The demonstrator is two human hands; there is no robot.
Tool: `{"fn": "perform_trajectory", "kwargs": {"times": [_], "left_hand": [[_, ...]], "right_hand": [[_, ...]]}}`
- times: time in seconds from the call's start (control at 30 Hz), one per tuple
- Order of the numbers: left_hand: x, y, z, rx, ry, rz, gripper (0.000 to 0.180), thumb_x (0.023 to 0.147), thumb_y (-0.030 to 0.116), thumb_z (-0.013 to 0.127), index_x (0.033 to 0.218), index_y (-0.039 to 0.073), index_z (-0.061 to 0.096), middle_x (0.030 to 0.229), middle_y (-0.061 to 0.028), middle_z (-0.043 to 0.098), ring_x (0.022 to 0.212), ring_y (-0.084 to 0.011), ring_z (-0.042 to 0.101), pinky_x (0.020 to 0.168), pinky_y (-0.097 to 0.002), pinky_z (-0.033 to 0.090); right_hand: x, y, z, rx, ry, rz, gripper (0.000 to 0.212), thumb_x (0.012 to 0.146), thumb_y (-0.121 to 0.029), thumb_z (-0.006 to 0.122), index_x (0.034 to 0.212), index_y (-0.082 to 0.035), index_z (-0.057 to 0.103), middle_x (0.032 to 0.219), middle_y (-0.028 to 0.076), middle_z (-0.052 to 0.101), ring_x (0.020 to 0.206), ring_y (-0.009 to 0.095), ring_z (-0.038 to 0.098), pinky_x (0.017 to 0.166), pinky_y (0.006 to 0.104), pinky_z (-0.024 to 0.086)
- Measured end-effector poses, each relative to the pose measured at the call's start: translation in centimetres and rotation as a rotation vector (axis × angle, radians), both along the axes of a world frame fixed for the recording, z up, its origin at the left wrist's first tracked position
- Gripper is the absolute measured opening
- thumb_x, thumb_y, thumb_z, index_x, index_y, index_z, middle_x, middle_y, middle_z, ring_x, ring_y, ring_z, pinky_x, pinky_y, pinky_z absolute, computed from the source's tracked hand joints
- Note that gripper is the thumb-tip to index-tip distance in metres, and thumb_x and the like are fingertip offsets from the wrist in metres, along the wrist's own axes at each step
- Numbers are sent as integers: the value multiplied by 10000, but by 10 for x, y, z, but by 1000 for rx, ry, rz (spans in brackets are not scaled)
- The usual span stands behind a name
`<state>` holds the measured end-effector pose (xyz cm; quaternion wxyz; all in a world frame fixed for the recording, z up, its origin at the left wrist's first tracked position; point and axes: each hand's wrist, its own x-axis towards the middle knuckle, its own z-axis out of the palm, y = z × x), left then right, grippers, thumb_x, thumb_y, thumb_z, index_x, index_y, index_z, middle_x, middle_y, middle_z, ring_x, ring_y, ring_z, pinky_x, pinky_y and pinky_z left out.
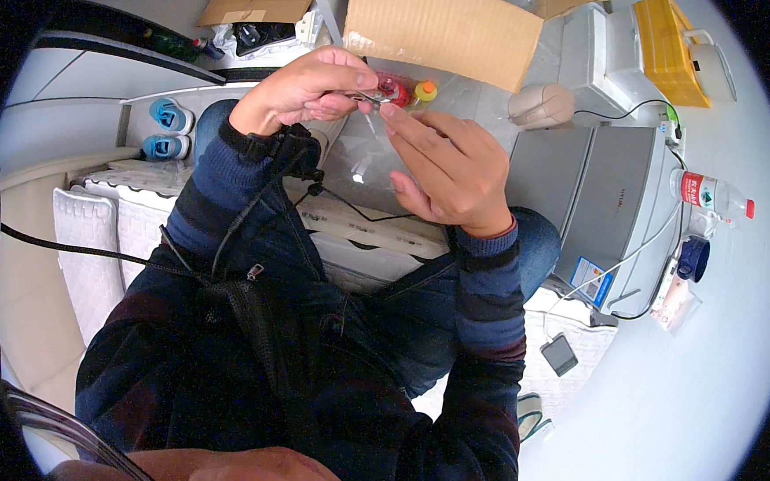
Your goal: The person sits on a mattress and repeatedly picks up a small metallic component from a cardboard box. They hold and rotate the part between their fingers, occasionally placing it back into the box and picking it up again. No tools are used, and the final state of the component is not shown.
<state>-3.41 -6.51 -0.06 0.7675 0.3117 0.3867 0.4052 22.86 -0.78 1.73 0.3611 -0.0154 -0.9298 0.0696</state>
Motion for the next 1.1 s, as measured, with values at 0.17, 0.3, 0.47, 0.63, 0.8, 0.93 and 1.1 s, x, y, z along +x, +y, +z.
{"fn": "perform_trajectory", "kwargs": {"times": [0.17, 0.3, 0.47, 0.63, 0.8, 0.93, 1.1], "left_hand": [[0, 1, -4, 14, 16, -49, 291, 1054, 220, 652, 939, -44, 695, 540, 49, 515, 401, -6, 369, 381, -183, 253], [-2, 0, -5, -22, -17, -18, 282, 1022, 204, 713, 987, -74, 739, 545, 53, 527, 415, -8, 386, 399, -196, 243], [-4, 0, -9, -30, -29, -34, 268, 1011, 190, 725, 999, -77, 743, 553, 43, 551, 415, -1, 405, 391, -187, 242], [-5, 1, -12, -11, -27, -53, 260, 1011, 187, 724, 1003, -72, 743, 558, 40, 557, 411, 1, 407, 387, -185, 245], [-4, 1, -13, -30, 3, -46, 258, 1012, 185, 722, 1008, -72, 740, 567, 34, 566, 411, -2, 412, 387, -185, 252], [-5, 1, -13, -22, -30, -66, 231, 1023, 165, 698, 1017, -64, 731, 616, 14, 600, 422, -1, 426, 389, -178, 273], [-4, -1, -9, -74, 3, -34, 171, 1033, 117, 670, 1051, -50, 707, 784, -59, 688, 439, 1, 450, 389, -160, 304]], "right_hand": [[0, -1, 0, -6, -6, 27, 315, 861, -244, 711, 1028, 15, 773, 1196, 99, 765, 913, 262, 723, 665, 341, 552], [0, -3, 3, 13, -18, 21, 371, 981, -261, 554, 966, 38, 774, 1118, 121, 788, 879, 294, 737, 733, 346, 590], [-1, -4, 3, 19, -25, 26, 354, 973, -258, 564, 956, 28, 772, 1128, 118, 788, 885, 294, 738, 736, 347, 591], [-1, -4, 3, 15, -33, 23, 329, 953, -250, 587, 955, 22, 772, 1134, 112, 788, 894, 292, 739, 742, 345, 593], [0, -5, 2, 10, -47, 15, 319, 944, -243, 595, 958, 21, 774, 1136, 111, 787, 899, 292, 740, 741, 346, 595], [-1, -5, 1, 9, -38, 25, 326, 949, -246, 591, 961, 24, 775, 1132, 114, 787, 897, 296, 740, 736, 350, 596], [-1, -6, 2, 5, -37, 29, 356, 966, -256, 565, 967, 29, 780, 1117, 118, 787, 894, 301, 741, 729, 357, 593]]}}
